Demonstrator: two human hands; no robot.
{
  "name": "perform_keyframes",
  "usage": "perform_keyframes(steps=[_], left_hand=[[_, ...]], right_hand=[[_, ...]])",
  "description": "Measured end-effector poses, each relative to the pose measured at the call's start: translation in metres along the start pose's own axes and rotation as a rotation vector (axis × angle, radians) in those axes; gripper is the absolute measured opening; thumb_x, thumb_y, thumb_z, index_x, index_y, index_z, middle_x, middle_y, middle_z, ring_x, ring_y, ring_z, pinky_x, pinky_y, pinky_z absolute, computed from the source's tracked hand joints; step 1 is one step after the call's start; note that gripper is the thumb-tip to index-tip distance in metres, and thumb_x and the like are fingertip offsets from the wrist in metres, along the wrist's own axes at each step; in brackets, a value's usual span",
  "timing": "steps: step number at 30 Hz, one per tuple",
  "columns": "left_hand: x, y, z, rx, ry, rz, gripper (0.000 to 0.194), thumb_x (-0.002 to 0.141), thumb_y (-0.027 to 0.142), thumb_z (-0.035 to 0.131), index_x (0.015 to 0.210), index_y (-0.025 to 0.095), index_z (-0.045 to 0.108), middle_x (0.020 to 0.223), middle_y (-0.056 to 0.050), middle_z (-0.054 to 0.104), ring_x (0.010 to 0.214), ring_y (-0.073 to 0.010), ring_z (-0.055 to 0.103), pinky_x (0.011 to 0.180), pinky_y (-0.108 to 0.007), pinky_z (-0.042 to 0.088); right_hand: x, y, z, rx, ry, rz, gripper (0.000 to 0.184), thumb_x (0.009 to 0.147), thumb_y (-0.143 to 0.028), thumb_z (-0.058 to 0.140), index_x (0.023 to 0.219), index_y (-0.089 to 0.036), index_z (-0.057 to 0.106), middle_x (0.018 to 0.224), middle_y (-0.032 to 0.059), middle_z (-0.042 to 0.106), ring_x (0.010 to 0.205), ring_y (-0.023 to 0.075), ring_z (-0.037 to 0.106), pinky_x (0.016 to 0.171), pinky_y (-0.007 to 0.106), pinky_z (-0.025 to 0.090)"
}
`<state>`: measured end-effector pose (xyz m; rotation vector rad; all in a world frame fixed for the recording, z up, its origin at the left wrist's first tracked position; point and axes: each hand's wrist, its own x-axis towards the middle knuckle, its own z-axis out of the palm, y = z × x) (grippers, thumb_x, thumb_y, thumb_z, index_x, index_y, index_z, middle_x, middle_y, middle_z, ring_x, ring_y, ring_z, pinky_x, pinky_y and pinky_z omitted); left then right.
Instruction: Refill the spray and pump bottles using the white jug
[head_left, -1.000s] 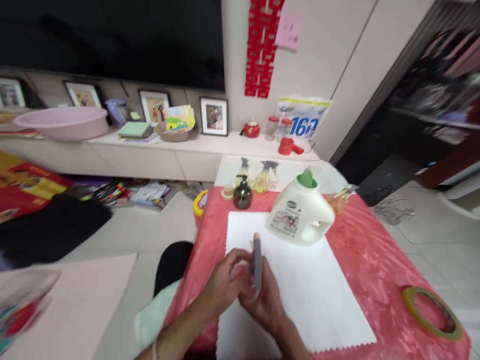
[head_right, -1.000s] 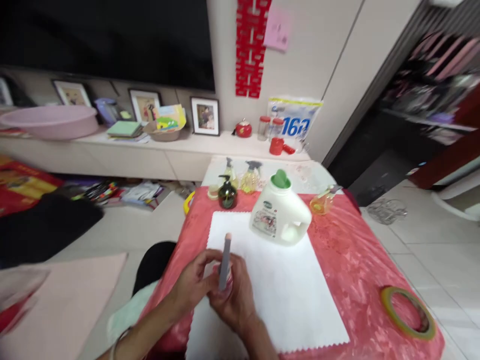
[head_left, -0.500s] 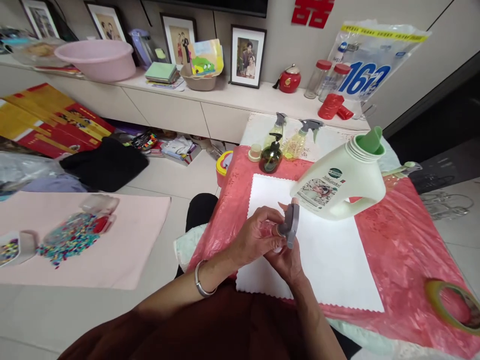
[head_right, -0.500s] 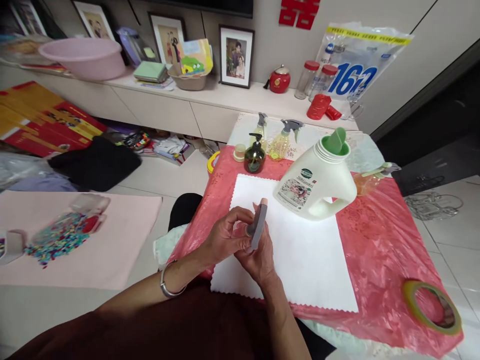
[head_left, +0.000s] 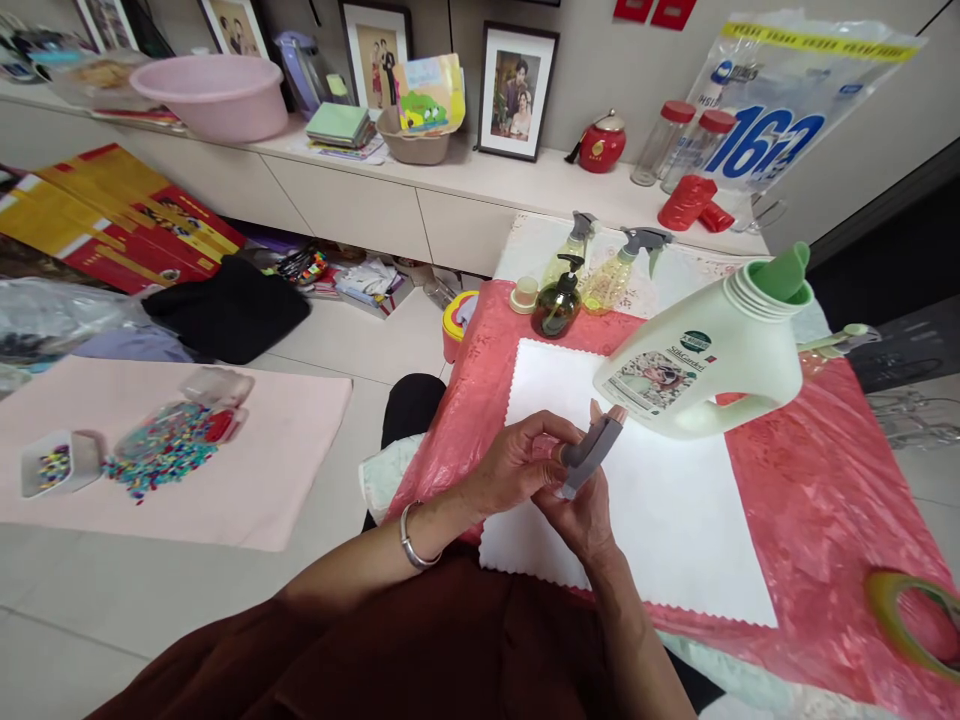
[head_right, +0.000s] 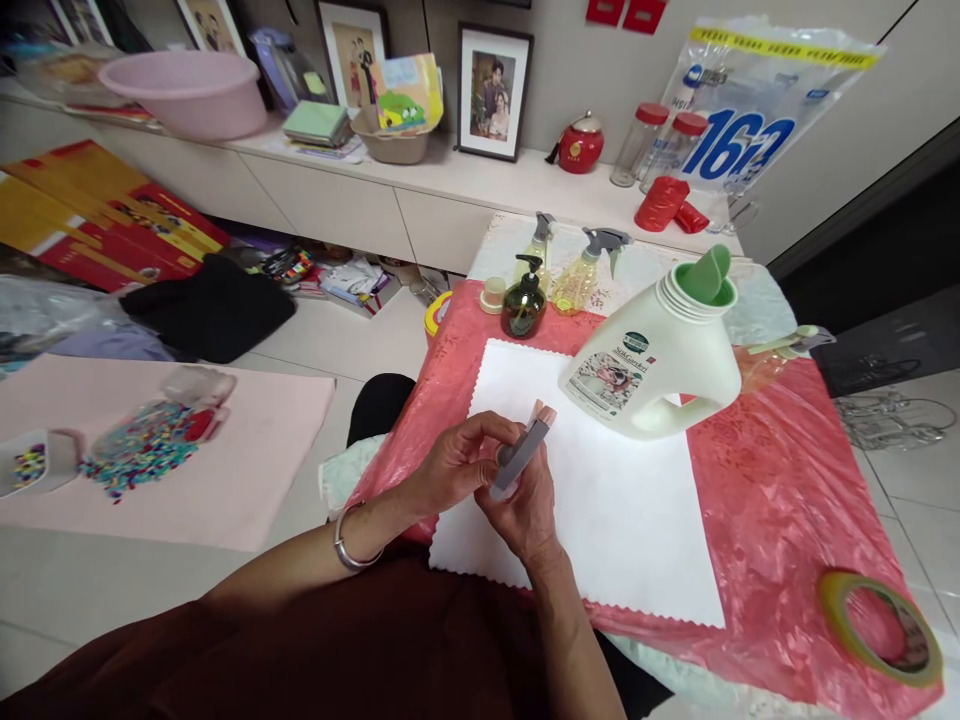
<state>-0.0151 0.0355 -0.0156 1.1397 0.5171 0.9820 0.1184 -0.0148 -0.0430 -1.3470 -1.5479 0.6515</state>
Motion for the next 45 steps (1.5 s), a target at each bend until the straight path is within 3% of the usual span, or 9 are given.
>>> perform_keyframes(steps=[3, 8, 13, 17, 22, 32, 36, 41, 45], left_hand=[[0.001, -0.003, -0.005, -0.010, 0.009, -0.004, 0.037, 0.078, 0.046, 0.083, 0.102, 0.022, 0.071, 0.097, -0.004, 0.072, 0.095, -0.0205, 0.069, 0.092, -0.038, 0.055], [0.000, 0.000, -0.001, -0.086, -0.012, -0.012, 0.027, 0.083, 0.038, 0.080, 0.101, 0.021, 0.069, 0.097, -0.004, 0.072, 0.081, -0.0158, 0.068, 0.073, -0.032, 0.056], [-0.003, 0.001, 0.004, -0.059, 0.035, -0.067, 0.030, 0.082, 0.041, 0.080, 0.101, 0.019, 0.071, 0.095, -0.004, 0.073, 0.082, -0.0167, 0.068, 0.075, -0.032, 0.055], [-0.005, -0.004, 0.005, -0.067, 0.098, -0.047, 0.036, 0.079, 0.045, 0.083, 0.099, 0.018, 0.068, 0.107, -0.008, 0.076, 0.101, -0.0231, 0.071, 0.092, -0.041, 0.054], [-0.006, -0.013, 0.005, -0.027, 0.146, 0.080, 0.024, 0.085, 0.035, 0.079, 0.098, 0.019, 0.067, 0.112, -0.009, 0.075, 0.111, -0.0254, 0.070, 0.101, -0.046, 0.051], [-0.006, -0.011, 0.006, 0.085, 0.164, 0.183, 0.021, 0.095, 0.042, 0.066, 0.098, 0.021, 0.067, 0.097, -0.003, 0.066, 0.093, -0.0156, 0.064, 0.086, -0.030, 0.051], [-0.006, -0.009, 0.004, 0.117, 0.156, 0.185, 0.018, 0.095, 0.039, 0.066, 0.101, 0.022, 0.071, 0.099, -0.003, 0.066, 0.095, -0.0164, 0.063, 0.088, -0.031, 0.051], [-0.006, -0.009, -0.001, 0.134, 0.106, 0.163, 0.031, 0.096, 0.049, 0.060, 0.107, 0.023, 0.072, 0.106, -0.007, 0.063, 0.102, -0.0201, 0.062, 0.092, -0.035, 0.051], [-0.006, -0.012, -0.003, 0.082, 0.030, 0.194, 0.037, 0.090, 0.054, 0.067, 0.111, 0.023, 0.069, 0.110, -0.007, 0.059, 0.109, -0.0233, 0.059, 0.097, -0.040, 0.049]], right_hand=[[0.000, -0.003, -0.005, -0.063, -0.043, -0.019, 0.045, 0.088, -0.035, 0.067, 0.127, -0.016, 0.053, 0.118, 0.0114, 0.057, 0.134, 0.0309, 0.046, 0.119, 0.055, 0.037], [-0.003, -0.015, -0.034, -0.045, -0.222, 0.005, 0.076, 0.092, -0.048, 0.072, 0.155, -0.025, 0.038, 0.154, 0.0109, 0.036, 0.146, 0.0294, 0.032, 0.116, 0.050, 0.044], [-0.002, -0.033, -0.050, 0.119, -0.111, 0.076, 0.049, 0.106, -0.050, 0.051, 0.148, -0.025, 0.053, 0.153, 0.0087, 0.039, 0.146, 0.0274, 0.034, 0.119, 0.050, 0.040], [0.004, -0.039, -0.039, 0.128, -0.064, 0.050, 0.037, 0.108, -0.040, 0.047, 0.141, -0.027, 0.061, 0.145, 0.0065, 0.049, 0.138, 0.0223, 0.046, 0.110, 0.038, 0.052], [0.002, -0.035, -0.026, 0.143, 0.045, 0.035, 0.027, 0.107, -0.032, 0.053, 0.129, -0.029, 0.068, 0.139, 0.0034, 0.055, 0.130, 0.0188, 0.054, 0.105, 0.031, 0.053], [-0.001, -0.021, -0.001, 0.340, 0.269, 0.082, 0.035, 0.091, -0.042, 0.074, 0.116, -0.019, 0.066, 0.125, 0.0108, 0.060, 0.121, 0.0256, 0.057, 0.105, 0.046, 0.051], [0.000, -0.019, 0.006, 0.386, 0.323, 0.076, 0.035, 0.088, -0.041, 0.078, 0.112, -0.018, 0.065, 0.121, 0.0111, 0.060, 0.114, 0.0241, 0.060, 0.103, 0.046, 0.052], [0.000, -0.019, 0.006, 0.415, 0.352, 0.055, 0.033, 0.085, -0.036, 0.082, 0.109, -0.019, 0.067, 0.119, 0.0098, 0.059, 0.115, 0.0241, 0.059, 0.098, 0.043, 0.054], [-0.002, -0.016, 0.009, 0.423, 0.370, 0.028, 0.033, 0.085, -0.038, 0.083, 0.108, -0.020, 0.067, 0.118, 0.0089, 0.057, 0.117, 0.0251, 0.057, 0.100, 0.045, 0.053]])
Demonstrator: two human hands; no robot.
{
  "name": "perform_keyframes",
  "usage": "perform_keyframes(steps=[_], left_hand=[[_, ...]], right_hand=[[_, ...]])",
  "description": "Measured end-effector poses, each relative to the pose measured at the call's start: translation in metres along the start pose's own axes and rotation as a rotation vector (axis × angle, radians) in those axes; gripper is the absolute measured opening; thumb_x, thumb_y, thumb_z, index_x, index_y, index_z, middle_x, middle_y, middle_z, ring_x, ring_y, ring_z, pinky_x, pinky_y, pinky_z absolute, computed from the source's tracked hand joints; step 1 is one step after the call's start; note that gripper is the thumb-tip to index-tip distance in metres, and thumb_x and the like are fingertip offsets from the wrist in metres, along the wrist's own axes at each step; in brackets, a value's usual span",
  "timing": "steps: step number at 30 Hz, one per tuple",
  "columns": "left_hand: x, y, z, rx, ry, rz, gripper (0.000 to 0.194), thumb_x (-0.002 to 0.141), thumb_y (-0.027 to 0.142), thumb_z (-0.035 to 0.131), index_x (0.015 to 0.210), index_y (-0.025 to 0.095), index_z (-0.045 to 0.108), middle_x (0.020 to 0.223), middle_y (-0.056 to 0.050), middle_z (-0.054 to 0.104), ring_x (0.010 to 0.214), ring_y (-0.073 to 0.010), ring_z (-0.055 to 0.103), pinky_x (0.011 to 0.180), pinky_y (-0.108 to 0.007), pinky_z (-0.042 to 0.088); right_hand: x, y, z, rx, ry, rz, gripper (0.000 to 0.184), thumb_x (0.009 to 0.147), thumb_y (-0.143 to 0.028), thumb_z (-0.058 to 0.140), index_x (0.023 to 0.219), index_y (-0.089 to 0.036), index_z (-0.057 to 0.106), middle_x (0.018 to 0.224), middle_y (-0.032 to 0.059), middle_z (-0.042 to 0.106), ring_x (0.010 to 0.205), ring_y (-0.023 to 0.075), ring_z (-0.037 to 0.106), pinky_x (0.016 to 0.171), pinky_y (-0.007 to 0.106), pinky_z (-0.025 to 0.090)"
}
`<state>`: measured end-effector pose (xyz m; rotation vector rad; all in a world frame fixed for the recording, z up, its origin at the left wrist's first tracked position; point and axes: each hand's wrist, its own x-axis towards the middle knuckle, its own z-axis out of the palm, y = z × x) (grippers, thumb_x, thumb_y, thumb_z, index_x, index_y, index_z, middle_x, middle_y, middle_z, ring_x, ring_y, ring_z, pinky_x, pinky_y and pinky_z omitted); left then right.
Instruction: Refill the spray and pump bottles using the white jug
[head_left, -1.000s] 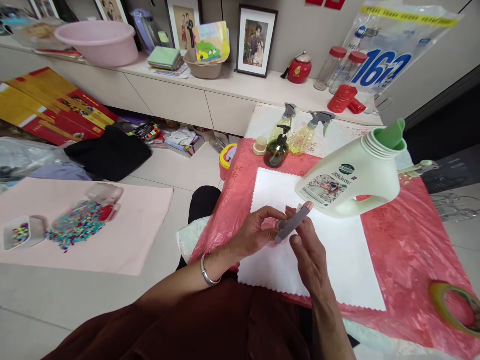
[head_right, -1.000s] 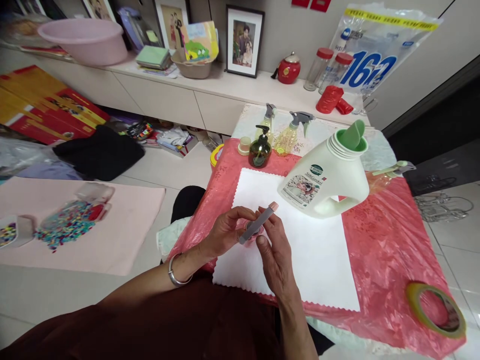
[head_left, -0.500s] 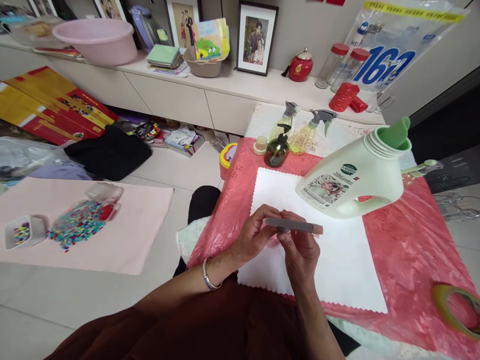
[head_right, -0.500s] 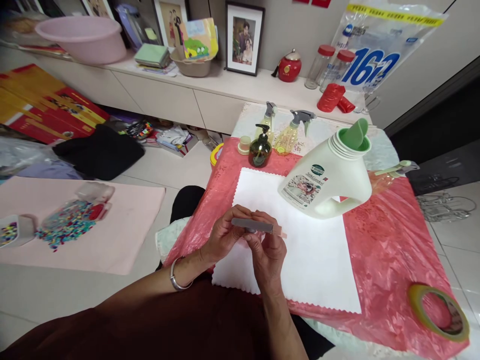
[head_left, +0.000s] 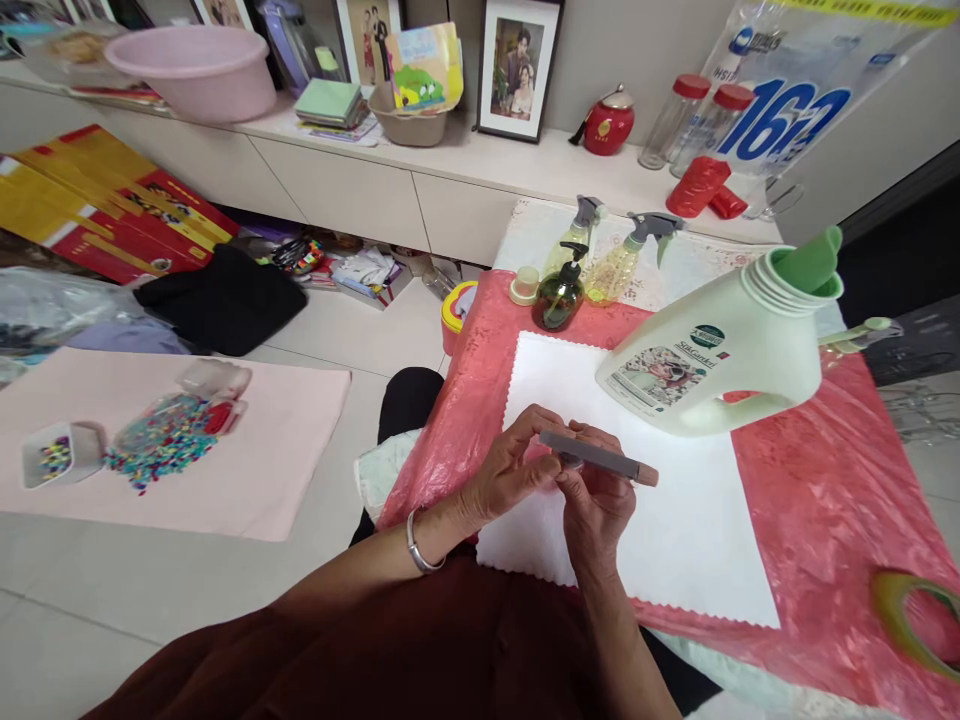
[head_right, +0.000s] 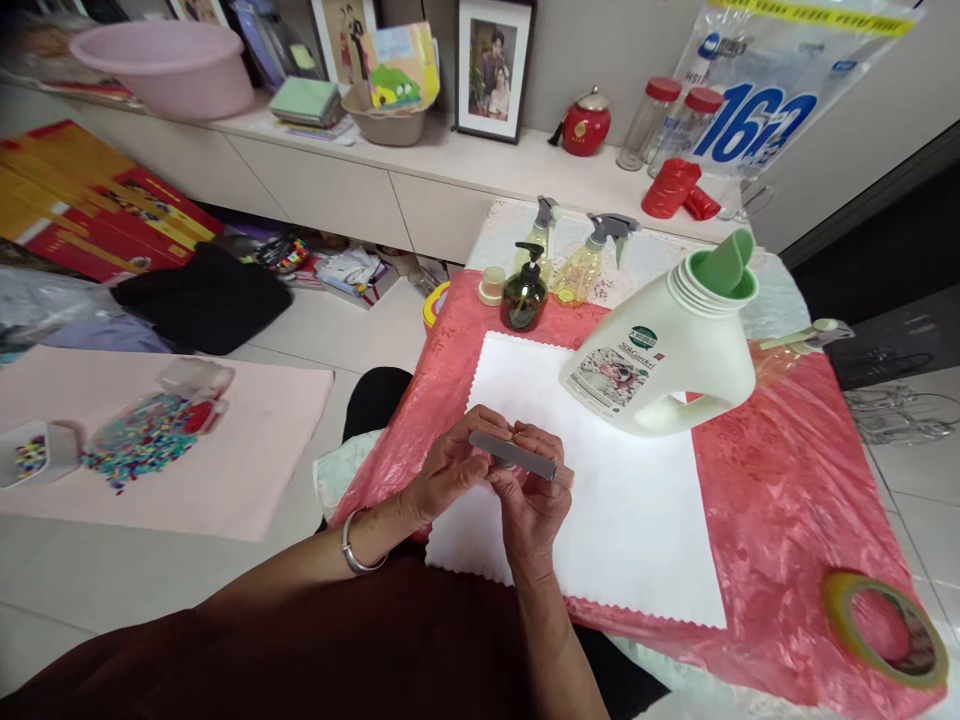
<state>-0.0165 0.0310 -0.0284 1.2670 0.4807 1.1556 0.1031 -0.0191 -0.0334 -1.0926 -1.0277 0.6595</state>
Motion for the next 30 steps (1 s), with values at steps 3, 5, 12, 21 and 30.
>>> perform_keyframes(steps=[3, 5, 12, 21, 30], left_hand=[[0.002, 0.000, 0.004, -0.019, -0.019, 0.008, 0.035, 0.084, 0.045, 0.077, 0.110, 0.026, 0.065, 0.107, -0.004, 0.057, 0.106, -0.0214, 0.059, 0.096, -0.039, 0.048], [0.003, 0.001, 0.009, -0.012, 0.002, 0.032, 0.035, 0.080, 0.036, 0.082, 0.107, 0.026, 0.062, 0.101, -0.001, 0.056, 0.097, -0.0178, 0.059, 0.092, -0.037, 0.048], [0.002, -0.002, 0.017, 0.070, 0.186, 0.015, 0.031, 0.074, 0.028, 0.086, 0.093, 0.022, 0.062, 0.097, 0.001, 0.058, 0.093, -0.0159, 0.060, 0.090, -0.033, 0.049], [0.000, -0.002, 0.009, 0.124, 0.093, 0.059, 0.029, 0.082, 0.030, 0.083, 0.108, 0.025, 0.071, 0.103, -0.004, 0.065, 0.099, -0.0188, 0.063, 0.093, -0.035, 0.050], [0.000, -0.003, 0.010, -0.007, 0.175, -0.075, 0.043, 0.075, 0.036, 0.088, 0.111, 0.026, 0.067, 0.099, -0.001, 0.070, 0.098, -0.0176, 0.066, 0.093, -0.035, 0.049]], right_hand=[[-0.002, 0.004, 0.002, 0.010, 0.008, -0.031, 0.033, 0.089, -0.043, 0.079, 0.109, -0.020, 0.067, 0.118, 0.0093, 0.056, 0.119, 0.0260, 0.056, 0.103, 0.049, 0.051], [-0.002, 0.005, 0.003, 0.025, 0.005, -0.049, 0.028, 0.091, -0.042, 0.076, 0.109, -0.021, 0.067, 0.118, 0.0089, 0.055, 0.119, 0.0260, 0.056, 0.102, 0.049, 0.052], [-0.006, 0.005, -0.006, 0.108, -0.106, 0.003, 0.029, 0.093, -0.033, 0.072, 0.121, -0.026, 0.066, 0.127, 0.0086, 0.053, 0.124, 0.0252, 0.054, 0.103, 0.047, 0.053], [0.015, 0.005, -0.041, 0.244, -0.360, 0.223, 0.018, 0.100, -0.038, 0.061, 0.111, -0.028, 0.071, 0.122, 0.0074, 0.057, 0.119, 0.0253, 0.058, 0.103, 0.046, 0.052], [0.035, -0.014, -0.042, 0.106, -0.488, 0.255, 0.031, 0.100, -0.032, 0.062, 0.131, -0.036, 0.067, 0.110, 0.0061, 0.055, 0.107, 0.0182, 0.055, 0.090, 0.032, 0.052]])
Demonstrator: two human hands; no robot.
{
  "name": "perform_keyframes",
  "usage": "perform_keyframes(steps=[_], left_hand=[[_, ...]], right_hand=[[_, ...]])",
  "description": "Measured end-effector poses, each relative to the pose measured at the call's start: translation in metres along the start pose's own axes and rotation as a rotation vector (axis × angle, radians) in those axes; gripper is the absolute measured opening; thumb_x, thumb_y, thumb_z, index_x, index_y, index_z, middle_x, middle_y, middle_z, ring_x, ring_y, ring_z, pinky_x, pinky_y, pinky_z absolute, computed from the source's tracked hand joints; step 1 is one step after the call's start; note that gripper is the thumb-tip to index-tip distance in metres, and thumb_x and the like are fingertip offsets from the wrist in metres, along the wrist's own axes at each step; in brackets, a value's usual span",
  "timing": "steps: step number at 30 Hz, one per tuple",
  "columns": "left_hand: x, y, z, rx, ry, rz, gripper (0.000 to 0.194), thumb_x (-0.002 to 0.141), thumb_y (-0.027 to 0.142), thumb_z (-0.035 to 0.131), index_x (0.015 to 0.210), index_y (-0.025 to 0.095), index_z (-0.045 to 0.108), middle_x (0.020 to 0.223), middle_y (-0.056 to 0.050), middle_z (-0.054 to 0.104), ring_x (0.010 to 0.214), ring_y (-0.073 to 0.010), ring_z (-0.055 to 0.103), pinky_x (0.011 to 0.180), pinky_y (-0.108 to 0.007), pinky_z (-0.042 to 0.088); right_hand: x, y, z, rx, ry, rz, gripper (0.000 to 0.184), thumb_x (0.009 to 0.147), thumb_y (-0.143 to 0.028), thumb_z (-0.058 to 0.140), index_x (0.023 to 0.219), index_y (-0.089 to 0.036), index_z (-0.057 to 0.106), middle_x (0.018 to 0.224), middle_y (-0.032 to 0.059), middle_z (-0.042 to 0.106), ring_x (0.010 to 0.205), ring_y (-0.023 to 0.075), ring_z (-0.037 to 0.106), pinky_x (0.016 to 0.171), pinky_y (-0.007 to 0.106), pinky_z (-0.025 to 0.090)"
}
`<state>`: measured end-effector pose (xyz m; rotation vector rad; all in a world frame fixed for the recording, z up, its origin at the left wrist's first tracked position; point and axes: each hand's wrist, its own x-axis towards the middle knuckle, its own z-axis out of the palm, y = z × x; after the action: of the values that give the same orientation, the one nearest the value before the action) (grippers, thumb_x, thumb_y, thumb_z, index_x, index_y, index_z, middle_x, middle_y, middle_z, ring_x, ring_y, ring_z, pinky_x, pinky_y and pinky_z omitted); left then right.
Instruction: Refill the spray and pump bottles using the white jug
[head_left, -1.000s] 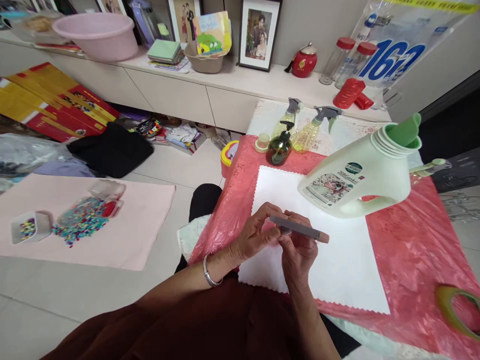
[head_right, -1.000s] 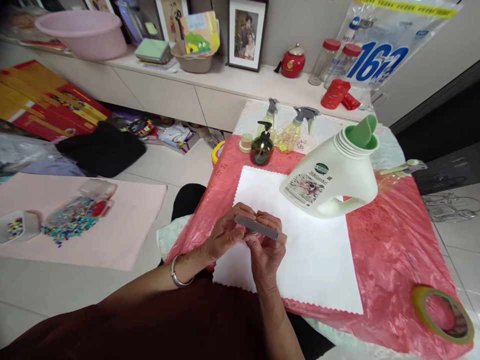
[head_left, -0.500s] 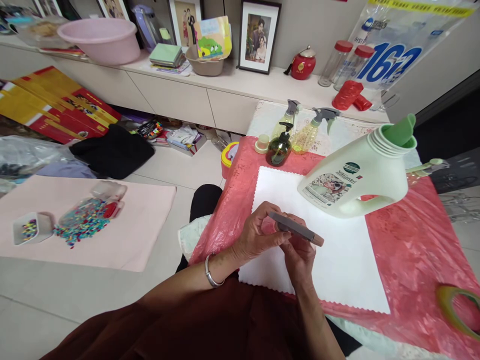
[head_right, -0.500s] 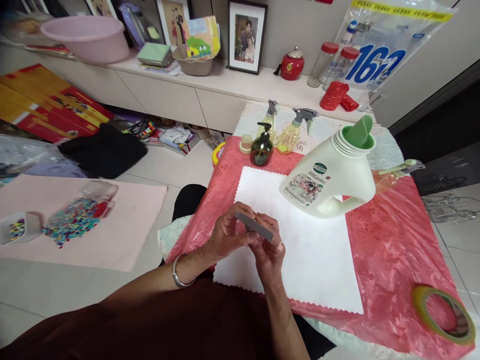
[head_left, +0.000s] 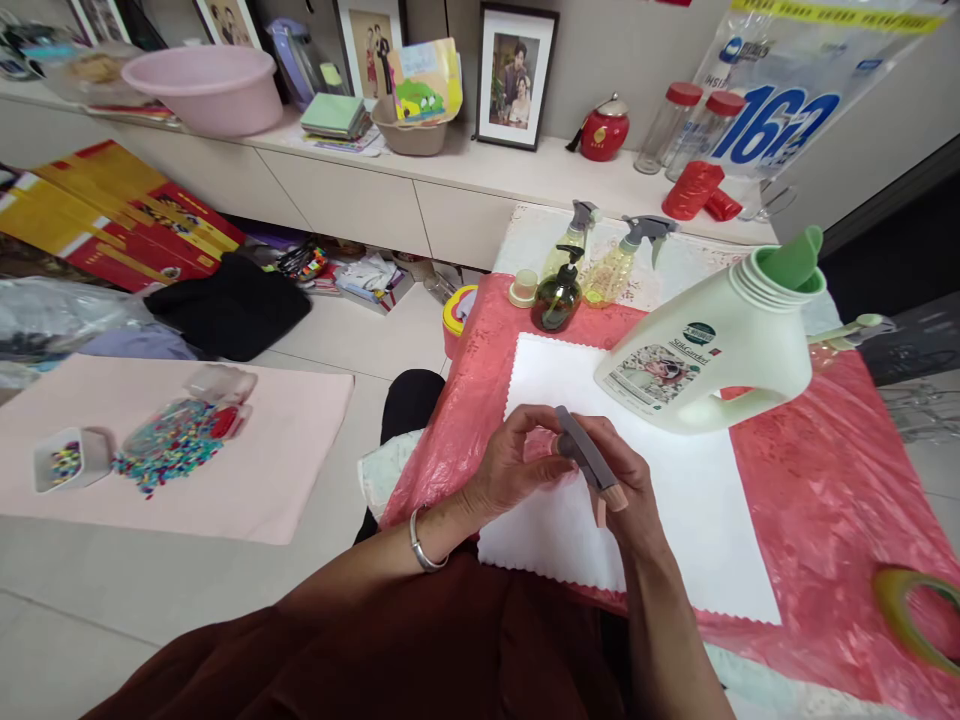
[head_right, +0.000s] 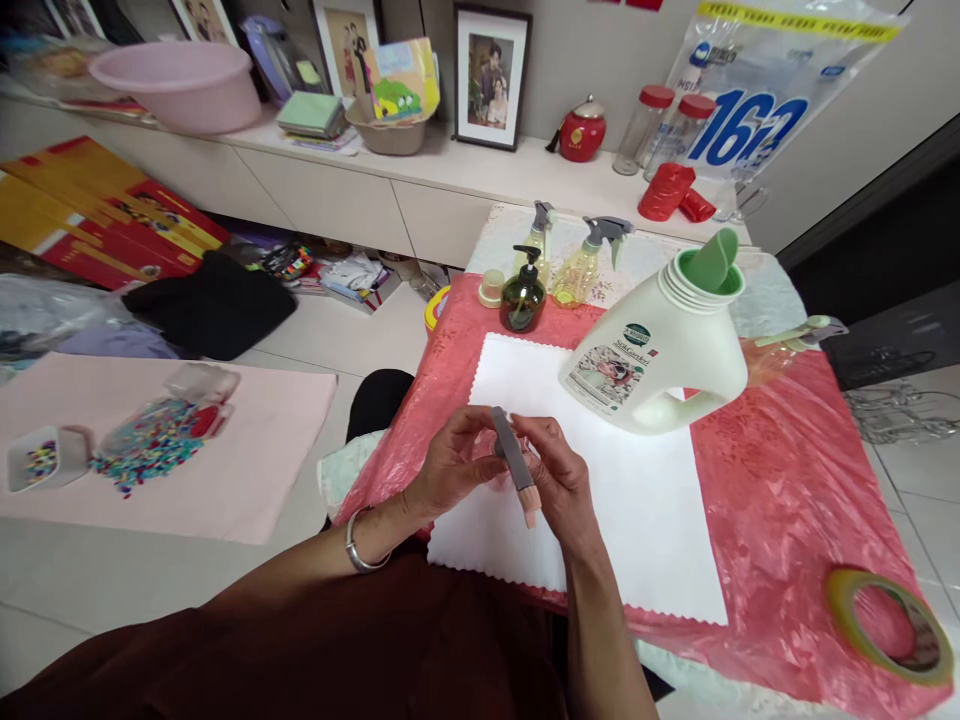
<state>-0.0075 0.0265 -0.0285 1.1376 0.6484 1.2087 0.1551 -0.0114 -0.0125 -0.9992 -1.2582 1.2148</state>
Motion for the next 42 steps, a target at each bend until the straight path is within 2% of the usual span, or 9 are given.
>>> perform_keyframes(steps=[4, 11, 16, 20, 25, 29, 32, 36, 42], left_hand=[[-0.001, -0.003, 0.003, -0.112, 0.069, -0.028, 0.057, 0.068, 0.035, 0.094, 0.112, 0.026, 0.059, 0.095, 0.002, 0.071, 0.093, -0.0157, 0.069, 0.089, -0.032, 0.051], [-0.005, -0.002, 0.004, -0.062, -0.013, -0.037, 0.030, 0.090, 0.045, 0.072, 0.107, 0.021, 0.066, 0.109, -0.007, 0.073, 0.108, -0.0244, 0.069, 0.091, -0.040, 0.054], [-0.002, 0.007, 0.006, -0.156, -0.089, -0.024, 0.028, 0.093, 0.045, 0.067, 0.111, 0.023, 0.066, 0.105, -0.005, 0.072, 0.089, -0.0186, 0.070, 0.080, -0.036, 0.057], [0.001, 0.005, 0.001, -0.090, -0.085, 0.030, 0.027, 0.088, 0.042, 0.074, 0.106, 0.022, 0.068, 0.106, -0.005, 0.072, 0.098, -0.0201, 0.070, 0.090, -0.038, 0.056], [-0.001, -0.004, 0.001, -0.165, -0.072, -0.013, 0.025, 0.087, 0.039, 0.076, 0.102, 0.022, 0.066, 0.106, -0.005, 0.073, 0.090, -0.0196, 0.071, 0.084, -0.040, 0.057], [0.000, -0.001, 0.007, -0.199, -0.074, -0.045, 0.028, 0.086, 0.043, 0.076, 0.099, 0.020, 0.066, 0.110, -0.007, 0.074, 0.085, -0.0197, 0.072, 0.078, -0.040, 0.058], [0.001, 0.003, 0.009, -0.165, -0.050, -0.035, 0.028, 0.083, 0.042, 0.080, 0.096, 0.020, 0.067, 0.109, -0.007, 0.075, 0.089, -0.0197, 0.072, 0.081, -0.038, 0.058], [0.001, 0.007, 0.008, -0.106, -0.019, -0.088, 0.035, 0.081, 0.049, 0.080, 0.098, 0.021, 0.069, 0.106, -0.006, 0.073, 0.089, -0.0204, 0.071, 0.080, -0.038, 0.058], [-0.001, 0.005, 0.004, 0.026, 0.029, -0.038, 0.039, 0.085, 0.056, 0.073, 0.102, 0.021, 0.071, 0.106, -0.008, 0.071, 0.097, -0.0236, 0.070, 0.086, -0.041, 0.057]], right_hand=[[-0.004, -0.003, -0.004, -0.105, -0.037, -0.006, 0.023, 0.100, -0.031, 0.064, 0.120, -0.034, 0.074, 0.110, 0.0071, 0.054, 0.110, 0.0190, 0.051, 0.092, 0.032, 0.051], [-0.003, -0.001, 0.005, -0.171, 0.093, -0.078, 0.025, 0.094, -0.036, 0.073, 0.119, -0.034, 0.071, 0.118, 0.0061, 0.053, 0.112, 0.0219, 0.052, 0.097, 0.039, 0.049], [-0.006, 0.002, 0.016, -0.190, 0.174, -0.107, 0.025, 0.092, -0.035, 0.076, 0.116, -0.030, 0.070, 0.116, 0.0062, 0.053, 0.113, 0.0228, 0.053, 0.098, 0.041, 0.048], [-0.009, 0.005, 0.023, -0.179, 0.212, -0.110, 0.025, 0.092, -0.033, 0.076, 0.116, -0.029, 0.068, 0.116, 0.0058, 0.052, 0.112, 0.0219, 0.053, 0.101, 0.043, 0.048], [-0.007, 0.002, 0.018, -0.177, 0.141, -0.073, 0.024, 0.092, -0.037, 0.076, 0.113, -0.027, 0.067, 0.109, 0.0049, 0.052, 0.105, 0.0200, 0.053, 0.096, 0.039, 0.049], [-0.005, -0.006, 0.008, -0.217, 0.015, -0.005, 0.036, 0.099, -0.045, 0.065, 0.131, -0.030, 0.065, 0.116, 0.0072, 0.047, 0.107, 0.0203, 0.050, 0.093, 0.035, 0.047], [-0.004, -0.009, 0.005, -0.220, -0.028, 0.007, 0.033, 0.103, -0.049, 0.057, 0.125, -0.028, 0.069, 0.113, 0.0073, 0.046, 0.102, 0.0188, 0.049, 0.089, 0.033, 0.046], [-0.002, -0.006, 0.008, -0.207, 0.024, -0.023, 0.022, 0.101, -0.044, 0.061, 0.107, -0.026, 0.074, 0.108, 0.0061, 0.045, 0.098, 0.0171, 0.047, 0.085, 0.031, 0.044], [-0.004, 0.001, 0.017, -0.146, 0.115, -0.052, 0.014, 0.097, -0.037, 0.068, 0.105, -0.026, 0.073, 0.108, 0.0058, 0.048, 0.095, 0.0168, 0.048, 0.082, 0.030, 0.043]])
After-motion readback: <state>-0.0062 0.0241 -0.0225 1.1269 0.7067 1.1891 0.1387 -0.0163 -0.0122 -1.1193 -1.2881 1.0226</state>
